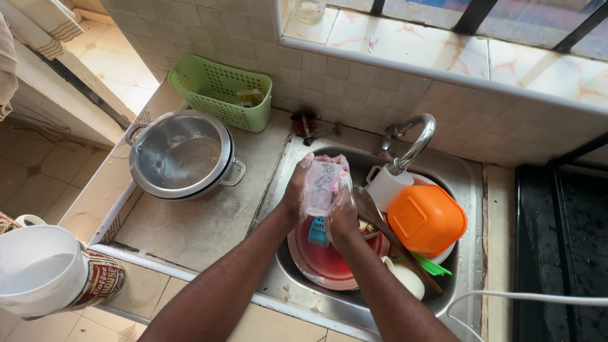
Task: Washing a mug with a sponge and soap in a sink
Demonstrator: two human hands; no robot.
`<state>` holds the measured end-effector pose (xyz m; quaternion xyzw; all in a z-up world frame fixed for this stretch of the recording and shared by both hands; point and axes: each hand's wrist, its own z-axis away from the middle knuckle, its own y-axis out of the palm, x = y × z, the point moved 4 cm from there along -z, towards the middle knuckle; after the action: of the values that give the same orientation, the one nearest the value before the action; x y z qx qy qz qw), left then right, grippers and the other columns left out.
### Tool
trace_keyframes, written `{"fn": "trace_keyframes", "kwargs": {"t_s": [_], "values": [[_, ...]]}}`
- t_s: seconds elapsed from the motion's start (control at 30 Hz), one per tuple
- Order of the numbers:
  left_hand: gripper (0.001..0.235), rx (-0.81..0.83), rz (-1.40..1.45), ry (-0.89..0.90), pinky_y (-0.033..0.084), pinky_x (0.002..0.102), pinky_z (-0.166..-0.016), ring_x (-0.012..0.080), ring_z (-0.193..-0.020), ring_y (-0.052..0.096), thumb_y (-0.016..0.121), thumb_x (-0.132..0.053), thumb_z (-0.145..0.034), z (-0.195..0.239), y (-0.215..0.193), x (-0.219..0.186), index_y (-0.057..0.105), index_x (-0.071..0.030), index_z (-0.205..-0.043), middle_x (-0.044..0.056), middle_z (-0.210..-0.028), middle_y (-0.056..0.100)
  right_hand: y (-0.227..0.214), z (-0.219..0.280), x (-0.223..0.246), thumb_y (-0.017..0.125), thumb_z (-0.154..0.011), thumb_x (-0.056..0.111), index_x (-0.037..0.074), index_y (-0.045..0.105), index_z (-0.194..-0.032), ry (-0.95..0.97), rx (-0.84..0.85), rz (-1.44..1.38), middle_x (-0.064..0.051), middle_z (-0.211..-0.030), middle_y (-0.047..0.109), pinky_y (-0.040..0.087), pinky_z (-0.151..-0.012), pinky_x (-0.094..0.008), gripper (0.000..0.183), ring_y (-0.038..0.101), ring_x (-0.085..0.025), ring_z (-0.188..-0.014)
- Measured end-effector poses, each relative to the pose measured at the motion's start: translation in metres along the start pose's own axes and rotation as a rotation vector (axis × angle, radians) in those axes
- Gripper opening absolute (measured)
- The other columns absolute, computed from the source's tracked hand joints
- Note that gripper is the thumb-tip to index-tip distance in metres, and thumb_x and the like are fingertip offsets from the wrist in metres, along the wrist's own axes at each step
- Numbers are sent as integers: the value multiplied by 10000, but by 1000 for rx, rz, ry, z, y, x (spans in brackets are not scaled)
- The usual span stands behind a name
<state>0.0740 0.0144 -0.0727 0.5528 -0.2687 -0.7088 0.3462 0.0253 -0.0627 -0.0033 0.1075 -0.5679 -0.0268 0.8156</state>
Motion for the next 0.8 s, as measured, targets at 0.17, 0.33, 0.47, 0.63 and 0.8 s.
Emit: {"fn": "trace_keyframes", "kwargs": {"t_s": [0.17,0.33,0.47,0.63,0.8], "values": [[475,75,156,-33,528,473,-1037,278,-1086,716,512,-509,-1015,9,14,-6,726,-85,-1033,170,-1151,755,-8,-11,-18,179,-1061,183,9,149,-1606,-76,45,139,-376,-1517,313,215,-1216,-612,573,368,-513,-1400],[535,37,-60,83,454,441,-1083,298,-1165,644,438,-473,-1006,6,5,-12,702,-53,-1206,211,-1249,700,7,0,-2,205,-1078,286,28,63,-1627,-67,21,-166,-338,-1577,260,202,-1213,-585,623,346,-470,-1438],[390,-363,-329,335,481,392,-1061,214,-1086,667,451,-357,-1017,23,11,-32,737,-98,-1068,126,-1111,729,-8,-22,-15,197,-1059,236,15,106,-1623,-119,120,254,-396,-1508,341,248,-1179,-596,612,384,-484,-1414],[290,-509,-518,468,425,365,-1105,193,-1135,625,482,-319,-999,16,-6,-34,715,-153,-1049,75,-1118,703,0,-7,-9,326,-1022,213,-23,294,-1563,-275,129,366,-362,-1477,453,429,-997,-531,591,565,-424,-1205],[244,-511,-581,438,401,416,-1089,218,-1068,567,505,-276,-973,29,7,-39,662,-102,-1042,121,-1050,645,5,9,32,503,-867,208,-22,702,-1198,-467,72,584,-338,-1087,695,499,-896,-581,450,631,-520,-1075]]}}
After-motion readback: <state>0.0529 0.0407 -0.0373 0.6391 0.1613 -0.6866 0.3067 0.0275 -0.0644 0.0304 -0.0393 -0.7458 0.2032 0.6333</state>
